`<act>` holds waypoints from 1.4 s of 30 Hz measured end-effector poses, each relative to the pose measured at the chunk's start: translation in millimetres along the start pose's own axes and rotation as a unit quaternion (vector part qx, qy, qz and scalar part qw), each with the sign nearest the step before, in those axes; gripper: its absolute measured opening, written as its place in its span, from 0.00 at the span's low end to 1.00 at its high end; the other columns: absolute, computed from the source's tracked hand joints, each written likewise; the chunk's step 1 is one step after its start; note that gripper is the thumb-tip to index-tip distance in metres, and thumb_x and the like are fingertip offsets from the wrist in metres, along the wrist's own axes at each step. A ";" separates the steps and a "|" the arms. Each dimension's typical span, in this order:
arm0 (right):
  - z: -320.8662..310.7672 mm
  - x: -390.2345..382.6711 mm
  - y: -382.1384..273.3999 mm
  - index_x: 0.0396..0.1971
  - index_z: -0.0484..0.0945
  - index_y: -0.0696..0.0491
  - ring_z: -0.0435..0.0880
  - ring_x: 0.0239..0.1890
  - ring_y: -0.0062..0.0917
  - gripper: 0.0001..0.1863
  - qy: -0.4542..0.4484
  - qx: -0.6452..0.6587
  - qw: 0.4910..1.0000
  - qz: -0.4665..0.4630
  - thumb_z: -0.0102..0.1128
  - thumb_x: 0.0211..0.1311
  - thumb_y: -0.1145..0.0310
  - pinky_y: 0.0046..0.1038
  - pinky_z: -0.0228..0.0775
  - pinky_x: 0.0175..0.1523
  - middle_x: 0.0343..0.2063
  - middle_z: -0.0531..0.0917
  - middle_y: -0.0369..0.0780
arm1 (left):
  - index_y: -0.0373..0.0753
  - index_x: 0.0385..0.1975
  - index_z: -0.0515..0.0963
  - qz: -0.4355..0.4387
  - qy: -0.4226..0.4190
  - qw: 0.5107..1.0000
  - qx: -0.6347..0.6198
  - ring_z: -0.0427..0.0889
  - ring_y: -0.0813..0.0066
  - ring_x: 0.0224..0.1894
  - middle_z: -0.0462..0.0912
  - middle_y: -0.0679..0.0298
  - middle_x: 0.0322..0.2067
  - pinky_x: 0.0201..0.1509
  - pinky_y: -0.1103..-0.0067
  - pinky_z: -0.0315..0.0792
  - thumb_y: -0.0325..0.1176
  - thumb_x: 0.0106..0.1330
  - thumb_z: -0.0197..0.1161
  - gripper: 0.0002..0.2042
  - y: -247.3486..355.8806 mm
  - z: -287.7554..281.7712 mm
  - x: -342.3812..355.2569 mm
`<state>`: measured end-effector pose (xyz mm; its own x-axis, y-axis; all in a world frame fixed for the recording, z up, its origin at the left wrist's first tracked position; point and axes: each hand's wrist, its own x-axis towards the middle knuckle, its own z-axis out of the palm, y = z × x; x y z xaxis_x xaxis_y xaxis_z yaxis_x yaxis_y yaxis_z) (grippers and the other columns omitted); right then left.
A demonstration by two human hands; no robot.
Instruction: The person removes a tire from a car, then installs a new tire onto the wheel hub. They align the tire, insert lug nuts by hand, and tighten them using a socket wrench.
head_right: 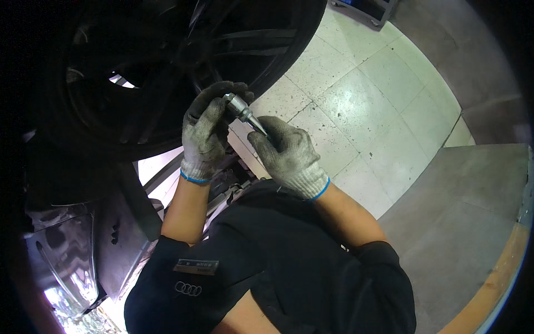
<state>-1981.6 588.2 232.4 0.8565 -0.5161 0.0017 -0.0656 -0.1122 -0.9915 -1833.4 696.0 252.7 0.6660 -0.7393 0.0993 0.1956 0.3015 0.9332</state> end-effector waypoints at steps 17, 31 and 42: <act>1.0 10.7 13.7 0.54 0.81 0.63 0.82 0.32 0.18 0.17 0.019 0.036 0.993 -0.114 0.67 0.70 0.71 0.23 0.76 0.39 0.31 0.86 0.39 | 0.35 0.54 0.80 -0.029 0.020 0.986 -0.161 0.85 0.58 0.57 0.85 0.49 0.54 0.66 0.63 0.78 0.32 0.79 0.57 0.12 -7.4 9.5 1.6; -11.7 13.7 1.7 0.51 0.84 0.61 0.76 0.28 0.12 0.19 -0.187 0.235 0.947 0.113 0.66 0.73 0.59 0.19 0.69 0.33 0.28 0.83 0.32 | 0.46 0.57 0.78 -0.001 -0.064 0.971 -0.229 0.80 0.53 0.63 0.84 0.58 0.53 0.69 0.51 0.75 0.42 0.74 0.66 0.16 -4.4 2.9 -1.9; -17.4 11.4 15.6 0.47 0.82 0.61 0.72 0.22 0.14 0.22 -0.243 0.349 0.890 0.168 0.66 0.70 0.55 0.19 0.64 0.28 0.21 0.78 0.34 | 0.42 0.59 0.78 -0.051 -0.089 0.964 -0.244 0.81 0.53 0.62 0.84 0.62 0.52 0.72 0.51 0.72 0.38 0.71 0.68 0.18 0.2 -1.8 -1.9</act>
<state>-1981.7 565.7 219.2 0.9799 0.0257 -0.1976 -0.1707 0.6201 -0.7657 -1833.3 698.5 252.1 0.5000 -0.8585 0.1138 0.5979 0.4373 0.6718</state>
